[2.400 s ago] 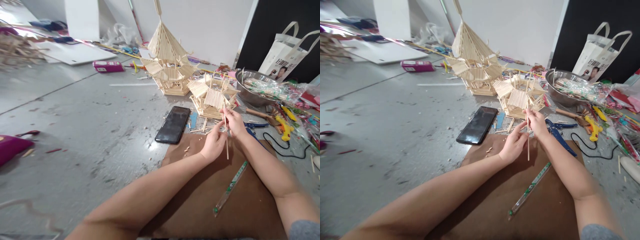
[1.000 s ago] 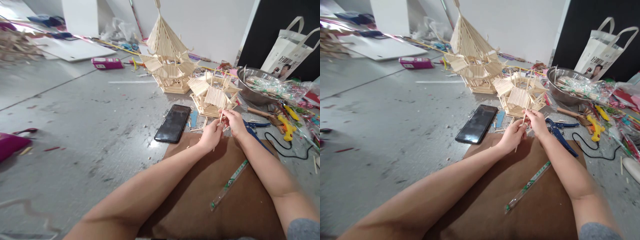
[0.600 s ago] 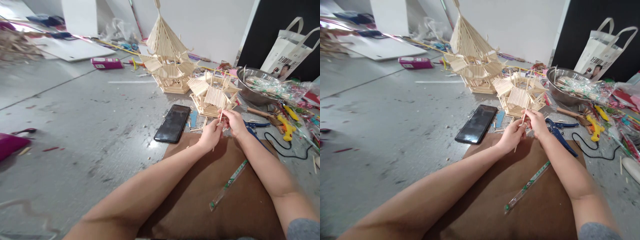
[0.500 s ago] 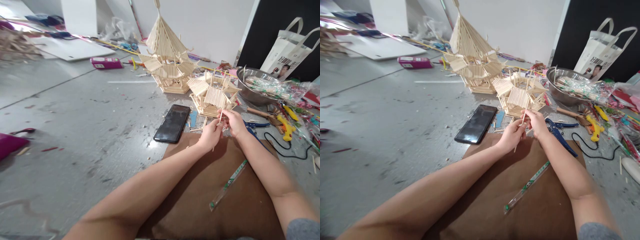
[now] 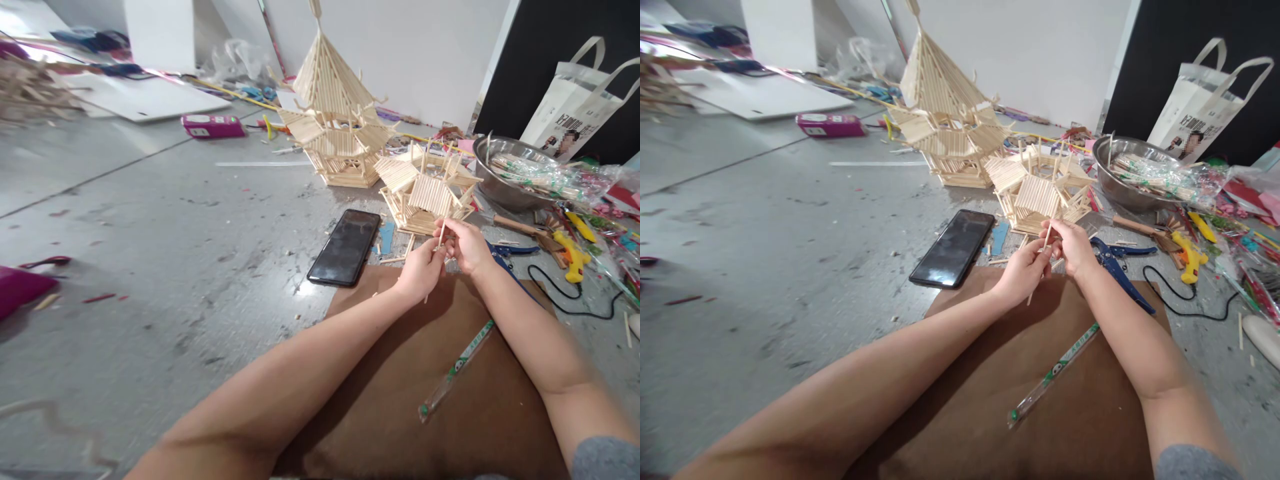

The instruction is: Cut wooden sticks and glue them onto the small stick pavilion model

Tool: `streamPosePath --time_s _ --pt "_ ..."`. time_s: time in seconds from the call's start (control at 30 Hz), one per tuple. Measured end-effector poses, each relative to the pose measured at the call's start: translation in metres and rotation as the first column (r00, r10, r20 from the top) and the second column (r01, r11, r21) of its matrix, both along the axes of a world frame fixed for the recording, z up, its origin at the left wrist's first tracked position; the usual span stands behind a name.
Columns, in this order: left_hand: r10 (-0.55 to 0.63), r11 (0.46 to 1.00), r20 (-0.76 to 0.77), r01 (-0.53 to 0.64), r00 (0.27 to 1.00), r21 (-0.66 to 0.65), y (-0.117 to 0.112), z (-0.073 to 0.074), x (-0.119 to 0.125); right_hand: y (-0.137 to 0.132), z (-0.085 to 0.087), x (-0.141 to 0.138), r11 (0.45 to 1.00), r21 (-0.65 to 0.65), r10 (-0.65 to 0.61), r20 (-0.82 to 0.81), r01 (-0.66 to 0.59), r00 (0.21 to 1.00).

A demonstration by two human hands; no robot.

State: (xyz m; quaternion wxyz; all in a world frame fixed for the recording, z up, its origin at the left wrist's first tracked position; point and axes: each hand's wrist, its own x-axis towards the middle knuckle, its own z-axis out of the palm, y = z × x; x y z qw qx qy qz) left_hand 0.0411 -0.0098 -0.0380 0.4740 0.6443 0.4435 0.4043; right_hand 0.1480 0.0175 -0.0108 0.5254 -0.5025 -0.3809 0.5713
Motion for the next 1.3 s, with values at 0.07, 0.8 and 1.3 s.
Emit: streamPosePath --time_s 0.07,0.8,1.3 --pt "-0.002 1.000 -0.004 0.002 1.000 0.001 0.000 0.000 0.000 0.000 -0.001 0.000 1.000 0.003 0.002 0.005 -0.002 1.000" --pt "0.117 0.871 0.563 0.188 0.818 -0.453 0.005 0.027 -0.009 -0.025 -0.006 -0.017 0.953 0.301 -0.038 0.105 0.005 0.994" --pt "0.041 0.852 0.554 0.261 0.832 -0.454 0.006 0.038 -0.017 -0.022 -0.008 -0.004 0.934 0.345 0.051 0.135 -0.095 0.990"
